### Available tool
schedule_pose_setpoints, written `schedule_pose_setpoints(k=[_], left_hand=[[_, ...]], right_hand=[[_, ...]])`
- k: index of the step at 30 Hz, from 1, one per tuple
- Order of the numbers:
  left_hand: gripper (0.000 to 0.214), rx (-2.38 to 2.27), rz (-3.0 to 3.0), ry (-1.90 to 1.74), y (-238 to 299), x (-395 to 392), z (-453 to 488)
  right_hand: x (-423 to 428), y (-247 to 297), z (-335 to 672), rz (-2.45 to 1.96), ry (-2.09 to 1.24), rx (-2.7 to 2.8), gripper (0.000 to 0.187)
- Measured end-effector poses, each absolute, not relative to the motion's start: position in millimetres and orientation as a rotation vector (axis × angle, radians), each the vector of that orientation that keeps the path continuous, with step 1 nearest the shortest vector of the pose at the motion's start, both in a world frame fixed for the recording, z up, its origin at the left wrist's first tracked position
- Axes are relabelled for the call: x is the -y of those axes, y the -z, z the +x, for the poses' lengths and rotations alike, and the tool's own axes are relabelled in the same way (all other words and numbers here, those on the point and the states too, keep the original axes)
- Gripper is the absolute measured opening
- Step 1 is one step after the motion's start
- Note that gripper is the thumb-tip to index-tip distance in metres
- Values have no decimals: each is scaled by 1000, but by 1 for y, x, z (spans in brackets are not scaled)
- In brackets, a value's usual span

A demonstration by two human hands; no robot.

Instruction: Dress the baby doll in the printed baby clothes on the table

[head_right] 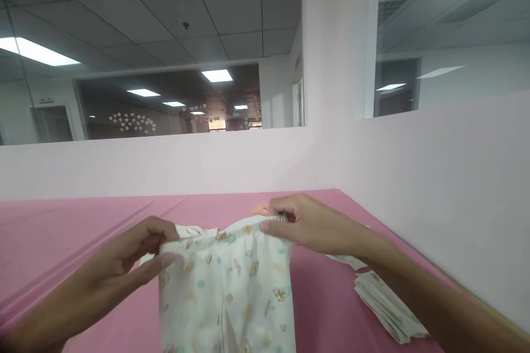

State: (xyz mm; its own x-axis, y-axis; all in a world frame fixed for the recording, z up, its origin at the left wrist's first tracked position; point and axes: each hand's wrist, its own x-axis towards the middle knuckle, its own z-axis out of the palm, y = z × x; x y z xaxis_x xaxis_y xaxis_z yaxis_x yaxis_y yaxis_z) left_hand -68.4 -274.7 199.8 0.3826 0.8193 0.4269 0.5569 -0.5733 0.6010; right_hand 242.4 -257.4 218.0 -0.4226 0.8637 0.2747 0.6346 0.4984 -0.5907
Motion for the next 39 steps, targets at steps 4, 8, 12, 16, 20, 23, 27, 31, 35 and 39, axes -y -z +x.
schedule_pose_setpoints(k=[4, 8, 12, 16, 20, 23, 27, 31, 35, 39], left_hand=[[26, -1193, 2002, -1364, -221, 268, -27], [37, -1045, 1889, -1468, -240, 264, 8], [41, -876, 1911, -1350, -245, 267, 19], [37, -808, 1965, -1330, -239, 269, 21], [34, -808, 1988, -1315, -232, 265, 22], [35, -819, 2004, -1270, -228, 264, 23], [32, -953, 2150, -1389, -221, 271, 20], [57, -1196, 2057, -1629, -198, 270, 14], [68, -1048, 1822, -1418, -172, 257, 13], [46, -818, 1600, -1354, -164, 251, 15]], right_hand=[[248, -230, 222, -1113, -615, 1889, 35], [249, -241, 202, -948, -717, 1731, 26], [259, -243, 191, -910, -644, 1689, 21], [264, -238, 188, -983, -584, 1710, 23], [264, -232, 188, -1030, -589, 1755, 31], [260, -228, 188, -985, -530, 1881, 38], [252, -225, 187, -933, -428, 1864, 31], [250, -229, 184, -880, -440, 1703, 26], [251, -239, 178, -658, -493, 1688, 24], [249, -248, 174, -519, -505, 1698, 22]])
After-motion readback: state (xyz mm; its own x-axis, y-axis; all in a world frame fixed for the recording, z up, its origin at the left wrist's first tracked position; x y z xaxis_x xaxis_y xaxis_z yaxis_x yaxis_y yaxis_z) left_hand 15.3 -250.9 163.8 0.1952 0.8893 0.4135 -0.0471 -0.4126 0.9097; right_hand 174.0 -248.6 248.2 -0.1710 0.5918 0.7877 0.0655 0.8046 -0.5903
